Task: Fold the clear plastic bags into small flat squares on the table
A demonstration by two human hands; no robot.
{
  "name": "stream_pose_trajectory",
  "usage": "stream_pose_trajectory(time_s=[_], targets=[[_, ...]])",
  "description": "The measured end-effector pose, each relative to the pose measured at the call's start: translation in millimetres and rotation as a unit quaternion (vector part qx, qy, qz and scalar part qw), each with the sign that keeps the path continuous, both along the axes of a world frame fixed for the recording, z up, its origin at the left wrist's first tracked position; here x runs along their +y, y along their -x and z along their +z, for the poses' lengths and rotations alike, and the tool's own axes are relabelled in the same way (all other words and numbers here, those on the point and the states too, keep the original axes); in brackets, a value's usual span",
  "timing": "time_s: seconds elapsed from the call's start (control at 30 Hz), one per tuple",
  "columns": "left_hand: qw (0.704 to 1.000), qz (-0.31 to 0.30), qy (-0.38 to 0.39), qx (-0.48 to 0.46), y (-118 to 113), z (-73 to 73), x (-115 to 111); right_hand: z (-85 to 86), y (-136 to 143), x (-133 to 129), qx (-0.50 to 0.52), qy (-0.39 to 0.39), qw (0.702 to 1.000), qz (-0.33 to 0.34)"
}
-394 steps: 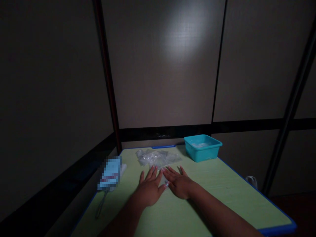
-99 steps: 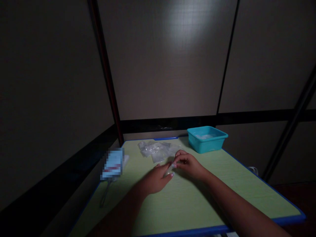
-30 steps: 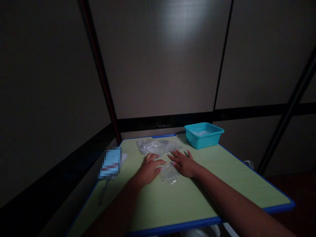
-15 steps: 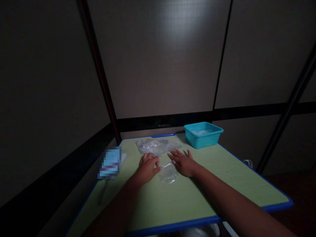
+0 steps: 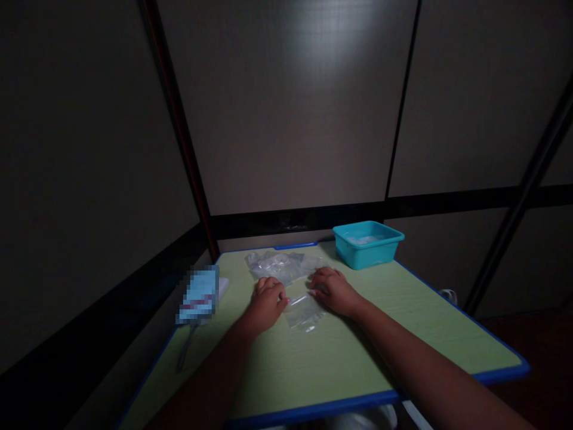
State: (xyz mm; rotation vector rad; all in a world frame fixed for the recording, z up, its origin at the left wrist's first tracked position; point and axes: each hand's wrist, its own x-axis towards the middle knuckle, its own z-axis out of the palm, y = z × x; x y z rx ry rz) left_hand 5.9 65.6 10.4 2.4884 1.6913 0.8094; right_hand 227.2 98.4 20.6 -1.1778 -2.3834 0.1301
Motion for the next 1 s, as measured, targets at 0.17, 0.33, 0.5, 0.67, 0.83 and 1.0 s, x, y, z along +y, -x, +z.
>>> stream_pose_trajectory(time_s=[0.17,0.33,0.5,0.67,0.83,1.0], targets=[[1.0,-0.006,-0.002,-0.004,1,-3.2,2,-2.4,2,2,0.004,-0.01,1.0,-0.02],[1.0,0.001,0.004,0.002,2,-2.8,2,1.8,2,0,0.028,-0.021,0.999,-0.018],[1.0,0.006,0.004,0.004,1,-1.8,1,6.9,2,-5,0.068,-0.009,0.994,0.084],[1.0,0.013,0.005,0.008,0,-2.3,2,2.4,9,-9,0.062,0.021,0.988,0.141],[1.0,0.007,-0.005,0.009,1,-4.3,4,-1.6,15,-12,0.044,0.041,0.988,0.139],[1.0,0.008,0.006,0.002,0,-2.8,2,-0.7,17,-15,0.034,0.051,0.989,0.138]])
